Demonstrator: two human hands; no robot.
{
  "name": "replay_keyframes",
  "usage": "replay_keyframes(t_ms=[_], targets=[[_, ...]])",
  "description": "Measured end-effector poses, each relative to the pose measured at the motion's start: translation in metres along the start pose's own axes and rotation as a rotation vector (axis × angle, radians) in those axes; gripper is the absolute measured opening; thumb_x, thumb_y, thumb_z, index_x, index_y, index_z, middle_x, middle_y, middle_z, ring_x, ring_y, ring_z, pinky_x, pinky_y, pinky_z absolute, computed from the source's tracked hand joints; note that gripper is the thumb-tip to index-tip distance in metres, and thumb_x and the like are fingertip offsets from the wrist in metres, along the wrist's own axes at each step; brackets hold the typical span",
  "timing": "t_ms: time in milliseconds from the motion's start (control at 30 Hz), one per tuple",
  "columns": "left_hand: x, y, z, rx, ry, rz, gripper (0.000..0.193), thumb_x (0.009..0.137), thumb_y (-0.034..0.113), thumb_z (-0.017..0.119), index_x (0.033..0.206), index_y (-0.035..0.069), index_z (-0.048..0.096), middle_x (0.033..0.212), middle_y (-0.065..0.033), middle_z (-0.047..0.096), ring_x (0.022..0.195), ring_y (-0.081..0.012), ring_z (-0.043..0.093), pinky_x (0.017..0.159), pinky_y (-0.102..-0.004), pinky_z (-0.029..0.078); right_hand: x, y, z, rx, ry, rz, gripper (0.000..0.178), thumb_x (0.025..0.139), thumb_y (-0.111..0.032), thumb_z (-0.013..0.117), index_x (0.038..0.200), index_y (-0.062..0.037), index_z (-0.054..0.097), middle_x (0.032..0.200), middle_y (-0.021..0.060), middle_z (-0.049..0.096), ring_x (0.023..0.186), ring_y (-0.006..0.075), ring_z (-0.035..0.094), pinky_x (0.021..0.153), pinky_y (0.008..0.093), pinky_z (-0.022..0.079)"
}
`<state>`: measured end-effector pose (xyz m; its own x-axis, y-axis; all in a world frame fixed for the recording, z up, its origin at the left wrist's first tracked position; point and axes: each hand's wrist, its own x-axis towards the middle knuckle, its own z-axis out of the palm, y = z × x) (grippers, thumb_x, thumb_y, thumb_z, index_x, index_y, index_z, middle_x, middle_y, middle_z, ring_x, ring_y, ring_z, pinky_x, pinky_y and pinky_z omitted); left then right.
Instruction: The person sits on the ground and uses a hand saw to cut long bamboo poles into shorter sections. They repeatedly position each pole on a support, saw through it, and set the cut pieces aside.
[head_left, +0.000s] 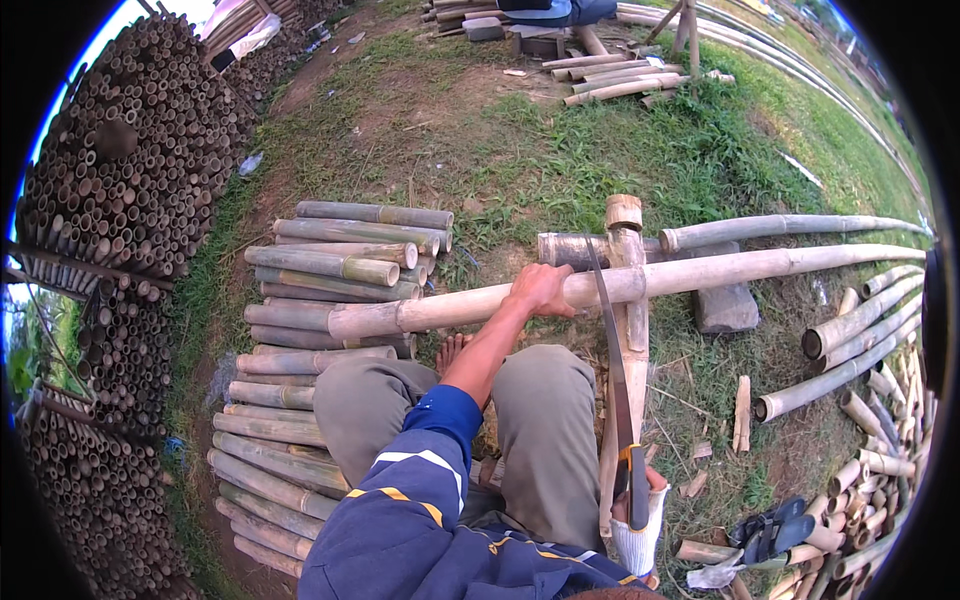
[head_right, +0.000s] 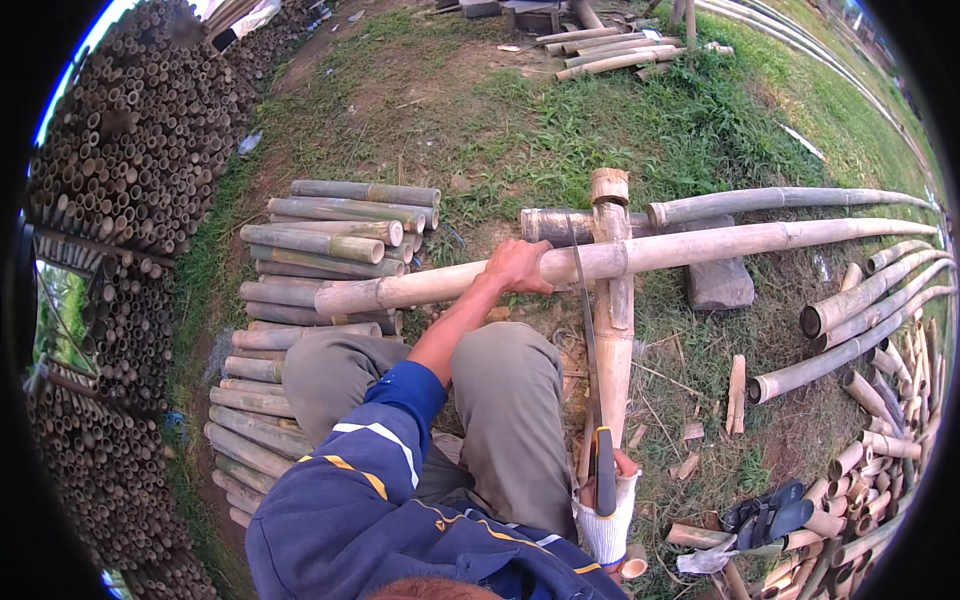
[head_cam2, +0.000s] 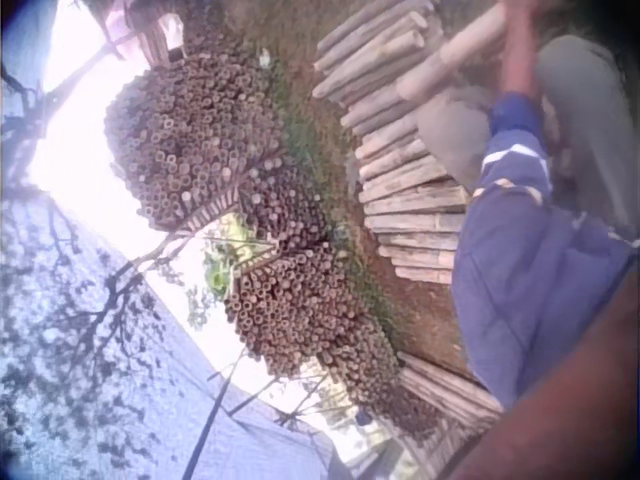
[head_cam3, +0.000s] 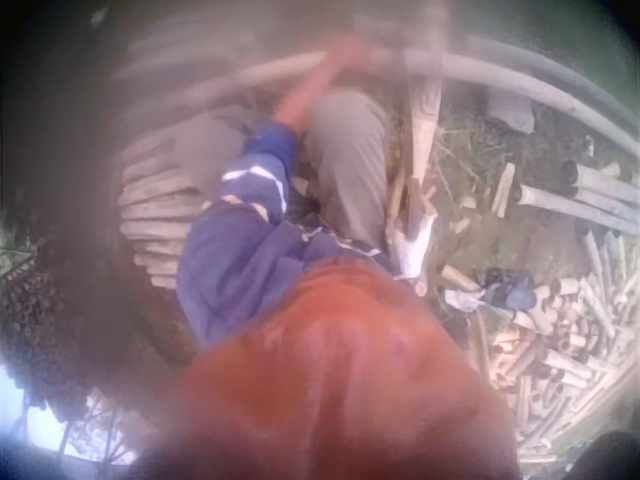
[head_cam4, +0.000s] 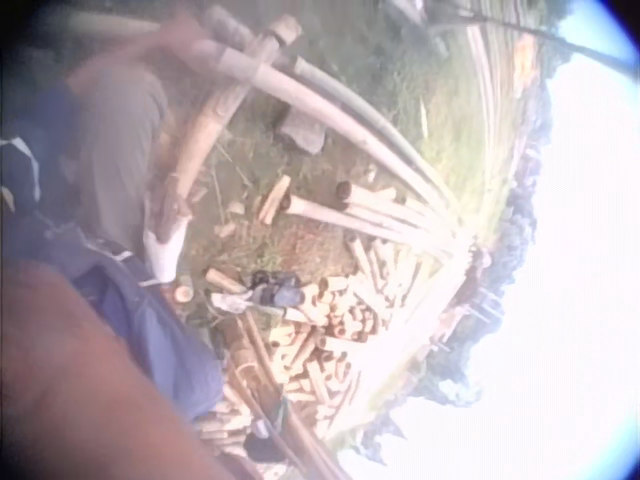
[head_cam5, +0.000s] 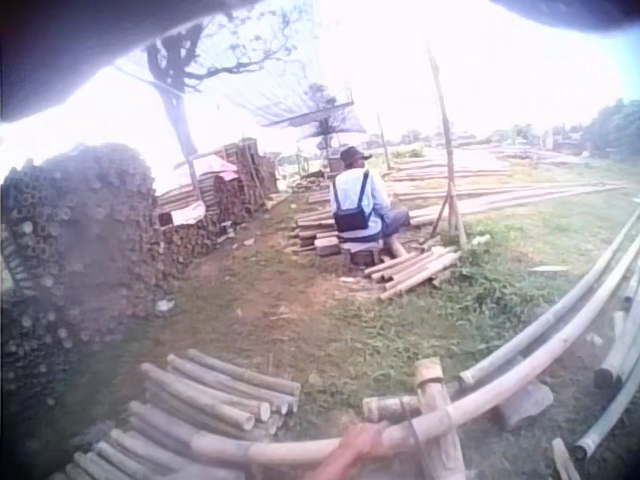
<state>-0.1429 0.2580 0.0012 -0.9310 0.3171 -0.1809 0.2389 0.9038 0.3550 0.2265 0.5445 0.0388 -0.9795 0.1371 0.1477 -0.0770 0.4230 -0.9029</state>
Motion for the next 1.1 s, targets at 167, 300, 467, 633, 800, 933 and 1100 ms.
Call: replay_keyframes(t_ms=[167,300,467,633,800,933,1100], targets=[[-0.002,0.013,0.006,0.017,0.067,-0.030,0.083,0.068,0.053,0.097,0.133,0.008,0.071,0.109,-0.0221,0.082,0.105,-0.0410,0.079,0.097,-0.0523,0.063,0.017,0.001,-0.018,-0.129,-0.053,-0.049,0.031,0.104,-0.008,0.058,0.133,0.0019,0.057,0.127,0.0181,0.064,0.117,0.0268,0.066,0.109,0.0424,0.050],[0.006,0.028,0.002,0.014,0.079,-0.036,0.085,0.067,0.054,0.097,0.133,0.007,0.071,0.111,-0.0219,0.082,0.106,-0.0411,0.079,0.097,-0.0521,0.063,0.149,-0.011,0.023,0.208,-0.090,0.012,0.048,0.100,0.003,0.059,0.147,-0.0048,0.055,0.133,0.0110,0.064,0.116,0.0201,0.062,0.109,0.0341,0.050],[0.001,0.028,-0.015,0.029,0.021,-0.015,0.086,0.069,0.052,0.093,0.138,0.007,0.070,0.112,-0.0246,0.082,0.106,-0.0436,0.078,0.099,-0.0529,0.062,0.123,-0.017,0.035,0.161,-0.135,-0.022,0.065,0.090,0.009,0.058,0.154,-0.0024,0.054,0.143,0.0136,0.064,0.127,0.0260,0.064,0.114,0.0343,0.048],[-0.002,0.012,-0.001,0.015,0.019,0.009,0.087,0.069,0.050,0.093,0.142,0.008,0.070,0.113,-0.0249,0.082,0.107,-0.0436,0.078,0.100,-0.0521,0.062,0.001,-0.010,-0.007,0.012,-0.015,-0.013,0.049,0.097,-0.003,0.062,0.145,0.0000,0.055,0.126,0.0148,0.068,0.102,0.0223,0.070,0.096,0.0343,0.056],[-0.007,0.016,0.001,0.010,0.061,-0.040,0.086,0.068,0.047,0.094,0.140,0.007,0.069,0.114,-0.0240,0.082,0.109,-0.0427,0.078,0.100,-0.0517,0.062,0.017,0.006,0.002,0.023,0.027,-0.121,0.038,0.105,-0.014,0.070,0.138,-0.0002,0.057,0.128,0.0178,0.068,0.106,0.0270,0.071,0.102,0.0417,0.055],[0.011,0.040,0.002,0.009,0.088,-0.002,0.086,0.070,0.050,0.092,0.142,0.010,0.069,0.112,-0.0231,0.082,0.108,-0.0425,0.078,0.098,-0.0515,0.062,0.184,-0.005,0.053,0.165,-0.020,-0.041,0.059,0.088,0.006,0.066,0.146,-0.0012,0.058,0.128,0.0126,0.066,0.110,0.0245,0.065,0.103,0.0379,0.053],[0.002,0.002,0.004,0.031,0.070,-0.012,0.088,0.070,0.051,0.091,0.144,0.011,0.068,0.111,-0.0242,0.082,0.106,-0.0434,0.079,0.097,-0.0515,0.062,0.153,-0.005,0.070,0.214,-0.105,0.020,0.062,0.087,0.006,0.066,0.148,-0.0022,0.057,0.128,0.0116,0.065,0.113,0.0208,0.064,0.103,0.0361,0.053]])
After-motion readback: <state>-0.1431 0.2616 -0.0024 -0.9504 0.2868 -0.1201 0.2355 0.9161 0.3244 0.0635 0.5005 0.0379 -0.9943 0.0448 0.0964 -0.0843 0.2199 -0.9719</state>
